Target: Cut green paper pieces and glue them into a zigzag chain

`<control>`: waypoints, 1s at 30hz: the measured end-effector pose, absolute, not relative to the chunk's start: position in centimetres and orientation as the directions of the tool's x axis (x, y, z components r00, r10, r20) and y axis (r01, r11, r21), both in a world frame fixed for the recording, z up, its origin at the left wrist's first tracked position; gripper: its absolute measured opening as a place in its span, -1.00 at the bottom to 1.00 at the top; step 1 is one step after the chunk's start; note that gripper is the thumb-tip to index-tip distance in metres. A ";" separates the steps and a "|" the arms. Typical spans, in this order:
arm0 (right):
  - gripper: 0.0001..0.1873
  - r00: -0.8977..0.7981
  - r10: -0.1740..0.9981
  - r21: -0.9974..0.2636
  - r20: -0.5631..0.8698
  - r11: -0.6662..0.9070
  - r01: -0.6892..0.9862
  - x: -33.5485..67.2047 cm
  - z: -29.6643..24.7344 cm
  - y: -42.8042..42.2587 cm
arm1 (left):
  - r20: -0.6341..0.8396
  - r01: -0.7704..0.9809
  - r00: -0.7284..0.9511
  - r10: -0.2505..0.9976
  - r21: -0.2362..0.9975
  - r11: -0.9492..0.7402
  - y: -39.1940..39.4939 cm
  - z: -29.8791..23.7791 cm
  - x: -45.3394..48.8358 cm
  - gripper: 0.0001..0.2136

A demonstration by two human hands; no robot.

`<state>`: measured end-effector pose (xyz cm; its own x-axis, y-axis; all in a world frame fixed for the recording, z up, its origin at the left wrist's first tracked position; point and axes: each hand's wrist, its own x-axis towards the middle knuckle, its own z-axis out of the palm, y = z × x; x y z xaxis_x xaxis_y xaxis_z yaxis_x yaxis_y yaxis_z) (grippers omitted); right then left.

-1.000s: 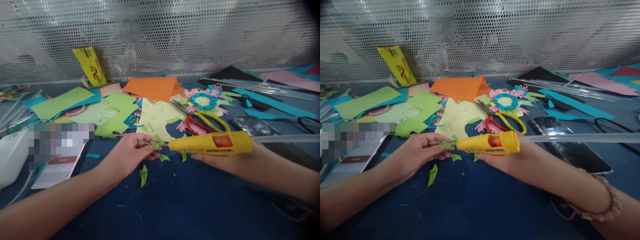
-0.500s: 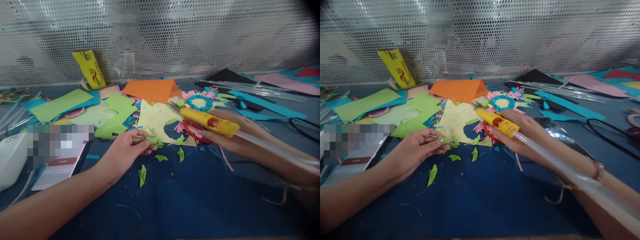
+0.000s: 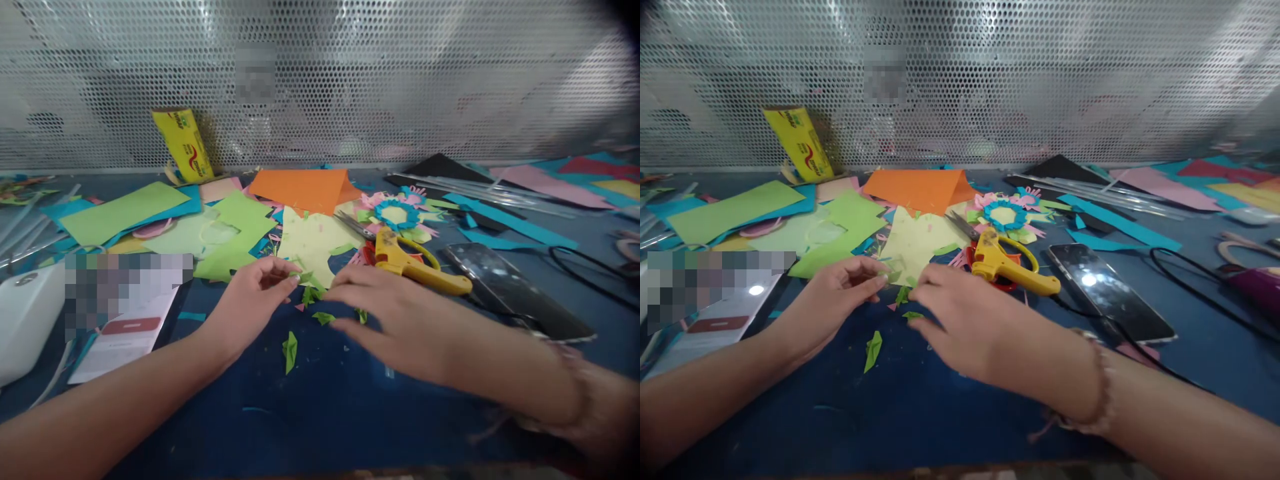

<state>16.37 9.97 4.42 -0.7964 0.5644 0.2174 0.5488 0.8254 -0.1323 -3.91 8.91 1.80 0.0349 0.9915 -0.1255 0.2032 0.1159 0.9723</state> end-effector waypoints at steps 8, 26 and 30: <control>-0.87 -0.924 0.369 0.105 0.096 0.920 0.378 15.5 2.3 10.6 | -0.152 0.233 0.036 0.988 0.962 0.140 8.9 1.9 -4.4 -0.81; -0.84 -0.926 0.344 0.171 0.157 0.914 0.369 15.9 1.6 10.3 | -0.174 0.213 0.053 0.983 0.964 0.159 9.0 1.8 -4.0 -0.83; -0.84 -0.733 0.648 -0.289 0.209 0.757 0.587 15.6 2.5 10.7 | -0.186 0.206 0.078 0.979 0.964 0.167 9.0 1.8 -4.0 -0.84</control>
